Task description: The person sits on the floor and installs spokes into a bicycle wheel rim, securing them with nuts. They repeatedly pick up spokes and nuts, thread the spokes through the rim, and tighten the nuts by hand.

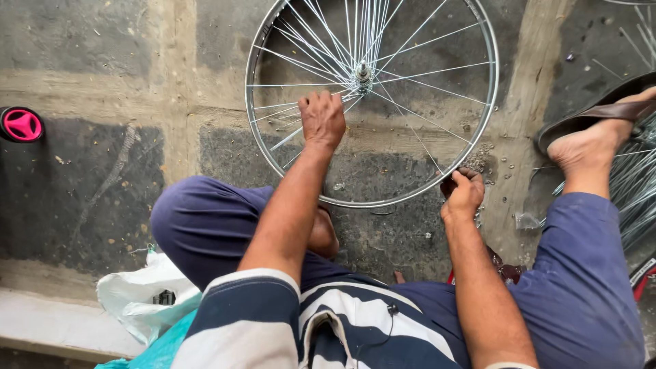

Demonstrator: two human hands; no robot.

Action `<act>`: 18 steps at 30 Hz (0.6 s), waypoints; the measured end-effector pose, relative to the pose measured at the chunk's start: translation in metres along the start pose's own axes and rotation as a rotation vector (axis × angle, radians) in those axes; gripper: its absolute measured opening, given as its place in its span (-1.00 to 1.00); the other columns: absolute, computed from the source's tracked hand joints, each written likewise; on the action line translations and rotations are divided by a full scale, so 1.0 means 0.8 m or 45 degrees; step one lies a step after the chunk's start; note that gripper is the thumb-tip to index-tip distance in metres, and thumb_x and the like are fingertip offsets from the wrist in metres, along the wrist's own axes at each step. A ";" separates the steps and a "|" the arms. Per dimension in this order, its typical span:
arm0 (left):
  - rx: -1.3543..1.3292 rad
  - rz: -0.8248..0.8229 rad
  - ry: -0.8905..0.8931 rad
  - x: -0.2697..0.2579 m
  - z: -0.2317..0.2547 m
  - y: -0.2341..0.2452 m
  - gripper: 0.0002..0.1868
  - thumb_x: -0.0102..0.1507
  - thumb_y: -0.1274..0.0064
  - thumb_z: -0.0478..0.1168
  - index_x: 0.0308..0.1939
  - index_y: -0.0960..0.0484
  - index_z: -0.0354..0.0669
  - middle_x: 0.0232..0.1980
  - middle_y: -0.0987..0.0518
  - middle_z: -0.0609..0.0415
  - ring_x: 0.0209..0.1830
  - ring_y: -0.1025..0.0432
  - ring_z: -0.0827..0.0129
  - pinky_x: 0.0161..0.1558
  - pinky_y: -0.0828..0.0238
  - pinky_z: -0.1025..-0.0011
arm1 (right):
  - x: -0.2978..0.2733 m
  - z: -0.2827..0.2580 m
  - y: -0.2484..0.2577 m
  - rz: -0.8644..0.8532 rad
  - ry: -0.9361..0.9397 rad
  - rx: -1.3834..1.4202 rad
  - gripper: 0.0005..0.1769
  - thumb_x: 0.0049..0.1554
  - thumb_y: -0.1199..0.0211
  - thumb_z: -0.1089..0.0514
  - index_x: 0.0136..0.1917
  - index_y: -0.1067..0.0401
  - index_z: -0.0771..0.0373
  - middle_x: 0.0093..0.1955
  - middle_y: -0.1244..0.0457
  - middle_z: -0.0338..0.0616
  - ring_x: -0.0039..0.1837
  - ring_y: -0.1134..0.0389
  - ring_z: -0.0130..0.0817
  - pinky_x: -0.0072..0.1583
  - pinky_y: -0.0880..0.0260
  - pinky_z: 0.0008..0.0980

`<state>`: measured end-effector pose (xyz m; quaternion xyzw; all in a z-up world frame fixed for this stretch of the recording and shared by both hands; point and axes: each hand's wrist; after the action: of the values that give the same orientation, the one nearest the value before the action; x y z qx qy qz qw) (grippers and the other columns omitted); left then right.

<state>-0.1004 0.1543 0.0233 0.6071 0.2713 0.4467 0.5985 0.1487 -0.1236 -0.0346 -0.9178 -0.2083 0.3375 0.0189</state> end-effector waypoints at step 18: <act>-2.457 0.251 1.867 0.052 0.046 -0.133 -0.82 0.35 0.00 -0.14 -0.03 -0.58 -0.08 -0.07 -0.63 0.10 -0.16 -0.49 0.40 -0.11 -0.44 0.42 | 0.008 -0.009 -0.008 0.070 -0.108 -0.065 -0.82 0.18 -0.07 0.41 0.02 -0.26 0.21 -0.07 -0.32 -0.03 -0.10 -0.50 -0.02 -0.06 -0.60 -0.17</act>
<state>-0.0280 0.1868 -0.0663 -0.4664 0.0543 0.7459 0.4723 0.1555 -0.1146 -0.0318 -0.9082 -0.1922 0.3712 -0.0226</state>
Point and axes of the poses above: each hand's wrist, its own x-axis towards the middle knuckle, its own y-axis out of the back of the hand, z = x × y
